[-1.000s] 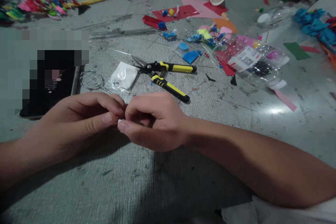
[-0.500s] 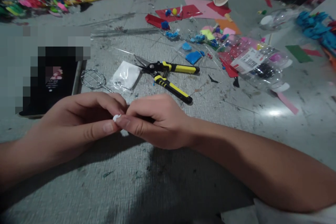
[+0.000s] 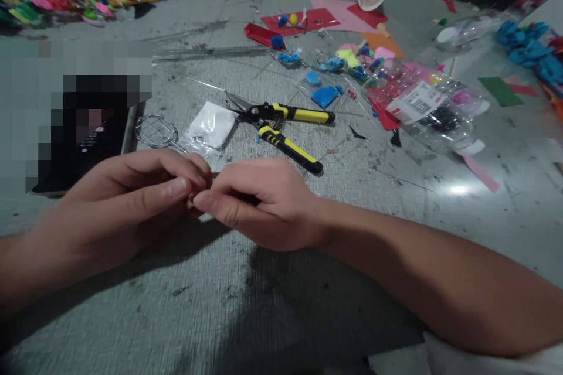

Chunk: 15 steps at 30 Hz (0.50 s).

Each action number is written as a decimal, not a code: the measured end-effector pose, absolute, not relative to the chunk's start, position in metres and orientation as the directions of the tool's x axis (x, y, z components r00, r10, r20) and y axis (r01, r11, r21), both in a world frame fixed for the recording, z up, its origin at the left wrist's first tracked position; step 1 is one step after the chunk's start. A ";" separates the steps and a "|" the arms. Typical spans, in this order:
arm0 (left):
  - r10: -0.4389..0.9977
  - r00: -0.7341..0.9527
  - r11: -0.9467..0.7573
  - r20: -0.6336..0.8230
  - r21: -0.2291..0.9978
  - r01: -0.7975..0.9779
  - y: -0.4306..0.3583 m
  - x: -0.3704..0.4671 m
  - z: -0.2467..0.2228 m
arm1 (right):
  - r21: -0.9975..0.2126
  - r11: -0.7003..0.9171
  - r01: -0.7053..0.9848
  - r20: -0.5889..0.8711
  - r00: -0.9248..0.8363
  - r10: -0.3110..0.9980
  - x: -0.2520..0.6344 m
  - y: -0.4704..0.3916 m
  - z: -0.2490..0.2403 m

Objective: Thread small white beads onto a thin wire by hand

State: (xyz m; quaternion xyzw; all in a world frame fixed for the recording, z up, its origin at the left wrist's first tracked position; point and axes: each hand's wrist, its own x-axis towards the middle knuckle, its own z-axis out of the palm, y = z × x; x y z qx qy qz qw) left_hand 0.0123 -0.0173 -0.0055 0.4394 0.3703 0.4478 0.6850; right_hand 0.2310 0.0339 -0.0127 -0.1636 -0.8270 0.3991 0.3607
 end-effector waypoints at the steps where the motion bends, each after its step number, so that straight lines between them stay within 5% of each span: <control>1: 0.942 0.310 0.229 -0.131 0.925 -0.304 -0.018 0.013 -0.004 | -0.794 0.608 0.018 0.455 -0.645 0.613 0.230 0.033 -0.013; 6: 0.989 0.067 0.143 -0.129 0.946 -0.291 -0.013 0.014 0.001 | -0.916 0.395 0.072 0.345 -0.362 0.866 0.225 0.032 -0.026; 9: 0.998 -0.063 0.004 -0.003 1.000 0.009 -0.008 0.009 0.002 | -0.936 0.343 0.083 0.299 -0.332 0.895 0.223 0.033 -0.032; 12: 0.974 0.116 -0.228 0.196 0.836 0.499 -0.005 0.003 0.002 | -0.905 0.385 0.181 0.307 -0.349 0.885 0.224 0.034 -0.031; 15: 0.877 0.428 -0.466 0.217 0.599 0.652 -0.004 0.000 -0.001 | -0.823 0.487 0.293 0.355 -0.405 0.843 0.224 0.033 -0.025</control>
